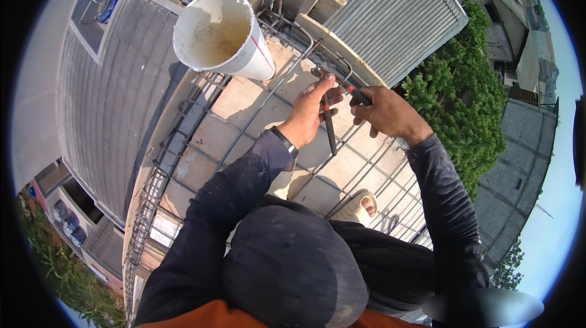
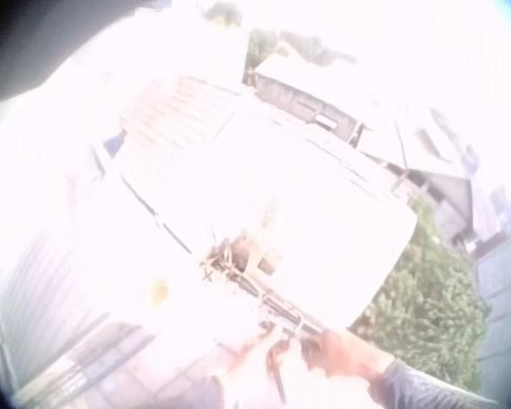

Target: The person ties steel reinforcement bars together using wire and a pair of pliers on a concrete roof structure.

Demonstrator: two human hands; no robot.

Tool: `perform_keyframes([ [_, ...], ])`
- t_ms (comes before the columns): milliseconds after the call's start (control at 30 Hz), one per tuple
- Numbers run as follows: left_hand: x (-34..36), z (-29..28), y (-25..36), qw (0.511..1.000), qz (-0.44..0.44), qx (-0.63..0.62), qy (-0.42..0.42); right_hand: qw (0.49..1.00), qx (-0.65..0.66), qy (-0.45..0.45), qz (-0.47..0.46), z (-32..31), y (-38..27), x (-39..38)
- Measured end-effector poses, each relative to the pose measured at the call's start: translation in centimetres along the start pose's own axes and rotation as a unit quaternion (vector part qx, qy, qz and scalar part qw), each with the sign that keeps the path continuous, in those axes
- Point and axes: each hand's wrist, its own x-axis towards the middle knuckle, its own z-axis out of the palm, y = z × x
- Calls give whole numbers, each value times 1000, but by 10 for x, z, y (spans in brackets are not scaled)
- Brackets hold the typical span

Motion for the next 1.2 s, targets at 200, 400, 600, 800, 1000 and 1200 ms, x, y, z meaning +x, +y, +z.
perform_keyframes([
  [200, 20, 0, 15, 999, -20, -28, 41, 988, -151, 9, 18, -26, -50, 21],
  [400, 26, 3, 27, 997, -20, -74, 26, 981, -192, 23, -2, -27, -56, 37],
  [600, 32, 14, 27, 990, -14, -134, 39, 975, -204, 89, -32, -11, -44, 39],
  [800, 37, 22, 22, 987, -6, -151, 53, 949, -285, 130, -46, 1, -51, 16],
  [1000, 41, 36, 25, 980, -3, -188, 61, 856, -464, 199, -110, 20, -29, -1],
  [1200, 29, 28, 26, 981, 3, -187, 57, 886, -445, 97, -86, 7, -48, 4],
])
